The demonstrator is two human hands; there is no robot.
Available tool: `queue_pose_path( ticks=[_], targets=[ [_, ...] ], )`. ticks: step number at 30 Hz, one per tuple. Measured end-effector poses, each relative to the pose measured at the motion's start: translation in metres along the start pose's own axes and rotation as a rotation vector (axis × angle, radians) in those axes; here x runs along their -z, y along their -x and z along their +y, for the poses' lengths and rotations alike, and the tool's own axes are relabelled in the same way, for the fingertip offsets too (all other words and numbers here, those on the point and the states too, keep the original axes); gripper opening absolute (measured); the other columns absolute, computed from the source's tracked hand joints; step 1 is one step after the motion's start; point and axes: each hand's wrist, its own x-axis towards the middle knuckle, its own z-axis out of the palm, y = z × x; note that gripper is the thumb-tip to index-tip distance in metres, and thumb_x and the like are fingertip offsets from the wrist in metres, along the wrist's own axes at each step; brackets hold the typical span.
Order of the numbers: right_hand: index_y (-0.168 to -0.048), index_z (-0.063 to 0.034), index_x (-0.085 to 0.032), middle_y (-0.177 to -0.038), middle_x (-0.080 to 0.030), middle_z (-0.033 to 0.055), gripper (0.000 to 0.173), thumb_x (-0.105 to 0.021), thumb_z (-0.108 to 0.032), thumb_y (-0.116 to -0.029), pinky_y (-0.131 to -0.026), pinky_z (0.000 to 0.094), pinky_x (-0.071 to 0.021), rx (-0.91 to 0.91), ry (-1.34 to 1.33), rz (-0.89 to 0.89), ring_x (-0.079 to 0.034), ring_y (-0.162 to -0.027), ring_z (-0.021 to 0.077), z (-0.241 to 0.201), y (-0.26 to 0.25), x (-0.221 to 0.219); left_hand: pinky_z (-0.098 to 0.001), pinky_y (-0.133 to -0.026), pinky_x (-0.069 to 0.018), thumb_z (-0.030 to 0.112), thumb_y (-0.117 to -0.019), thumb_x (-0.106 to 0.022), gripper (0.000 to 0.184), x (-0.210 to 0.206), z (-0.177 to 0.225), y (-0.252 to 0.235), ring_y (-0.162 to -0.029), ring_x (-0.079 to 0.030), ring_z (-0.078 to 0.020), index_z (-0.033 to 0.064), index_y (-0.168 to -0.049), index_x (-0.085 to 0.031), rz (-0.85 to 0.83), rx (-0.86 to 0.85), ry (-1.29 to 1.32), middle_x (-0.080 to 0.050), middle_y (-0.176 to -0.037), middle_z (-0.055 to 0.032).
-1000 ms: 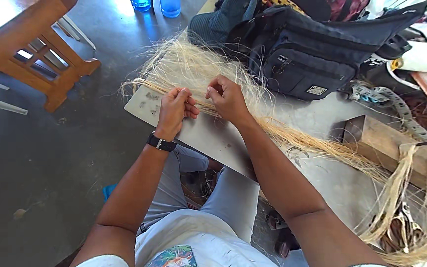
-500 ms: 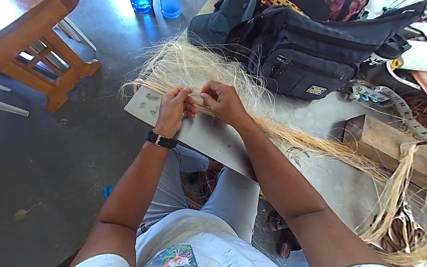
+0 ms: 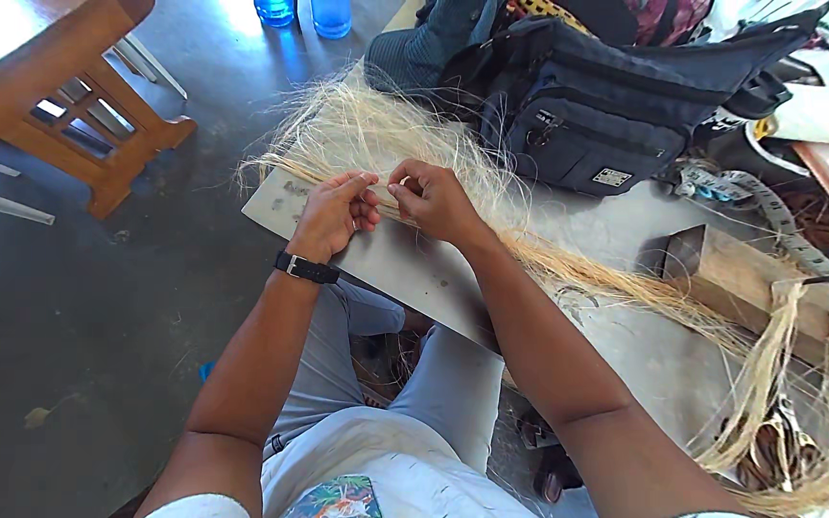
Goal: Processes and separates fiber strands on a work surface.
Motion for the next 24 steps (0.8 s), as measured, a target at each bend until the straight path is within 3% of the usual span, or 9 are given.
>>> queue_pose_path(
  ticks=[4, 6, 10, 15, 18, 24],
  targets=[
    [-0.107, -0.0043, -0.068, -0.065, -0.061, 0.0024, 0.017, -0.056, -0.016, -0.1039, -0.053, 0.0325, -0.0491, -0.047, 0.047, 0.075, -0.055, -0.052, 0.0120, 0.002, 0.000, 0.000, -0.0277, -0.048, -0.0568, 0.019, -0.1072, -0.054, 0.018, -0.002, -0.003, 0.000, -0.054, -0.063, -0.0145, 0.0027, -0.110, -0.063, 0.010, -0.037, -0.002, -0.065, -0.074, -0.0067],
    [-0.110, -0.0028, -0.067, -0.070, -0.066, 0.0044, 0.020, -0.053, -0.016, -0.1051, -0.056, 0.0362, -0.0536, -0.129, 0.062, 0.181, -0.061, -0.056, 0.0142, 0.001, 0.000, 0.003, -0.0284, -0.048, -0.0573, 0.017, -0.1067, -0.055, 0.017, -0.002, -0.005, 0.000, -0.054, -0.064, -0.0150, 0.0022, -0.111, -0.062, 0.011, -0.049, -0.008, -0.065, -0.074, -0.0068],
    [-0.109, -0.0040, -0.064, -0.074, -0.069, 0.0033, 0.016, -0.052, -0.014, -0.1056, -0.052, 0.0321, -0.0496, -0.250, -0.014, 0.310, -0.059, -0.054, 0.0121, 0.001, -0.001, 0.011, -0.0292, -0.048, -0.0576, 0.017, -0.1073, -0.054, 0.015, -0.003, -0.006, 0.002, -0.054, -0.064, -0.0159, 0.0034, -0.109, -0.061, 0.024, -0.077, -0.007, -0.065, -0.074, -0.0078],
    [-0.107, -0.0030, -0.066, -0.072, -0.069, 0.0033, 0.015, -0.055, -0.013, -0.1051, -0.050, 0.0287, -0.0496, -0.189, -0.083, 0.176, -0.058, -0.052, 0.0100, -0.003, -0.001, 0.008, -0.0301, -0.048, -0.0583, 0.022, -0.1092, -0.049, 0.024, -0.004, -0.006, 0.001, -0.054, -0.065, -0.0160, 0.0014, -0.114, -0.062, 0.023, -0.066, -0.028, -0.066, -0.075, -0.0076],
    [-0.108, -0.0045, -0.067, -0.070, -0.067, 0.0015, 0.015, -0.056, -0.014, -0.1046, -0.051, 0.0285, -0.0476, -0.145, -0.055, 0.126, -0.056, -0.052, 0.0091, -0.003, 0.001, 0.001, -0.0298, -0.049, -0.0586, 0.027, -0.1097, -0.049, 0.029, -0.003, -0.005, 0.002, -0.053, -0.064, -0.0149, 0.0012, -0.112, -0.064, -0.059, -0.048, -0.110, -0.065, -0.074, -0.0063],
    [-0.107, -0.0040, -0.066, -0.071, -0.068, 0.0021, 0.014, -0.056, -0.014, -0.1046, -0.053, 0.0282, -0.0523, -0.110, -0.060, 0.093, -0.060, -0.054, 0.0093, -0.005, 0.001, -0.003, -0.0273, -0.047, -0.0564, 0.020, -0.1064, -0.057, 0.021, -0.002, -0.007, 0.003, -0.052, -0.062, -0.0133, 0.0013, -0.111, -0.065, -0.136, -0.094, -0.234, -0.066, -0.075, -0.0066]
  ],
)
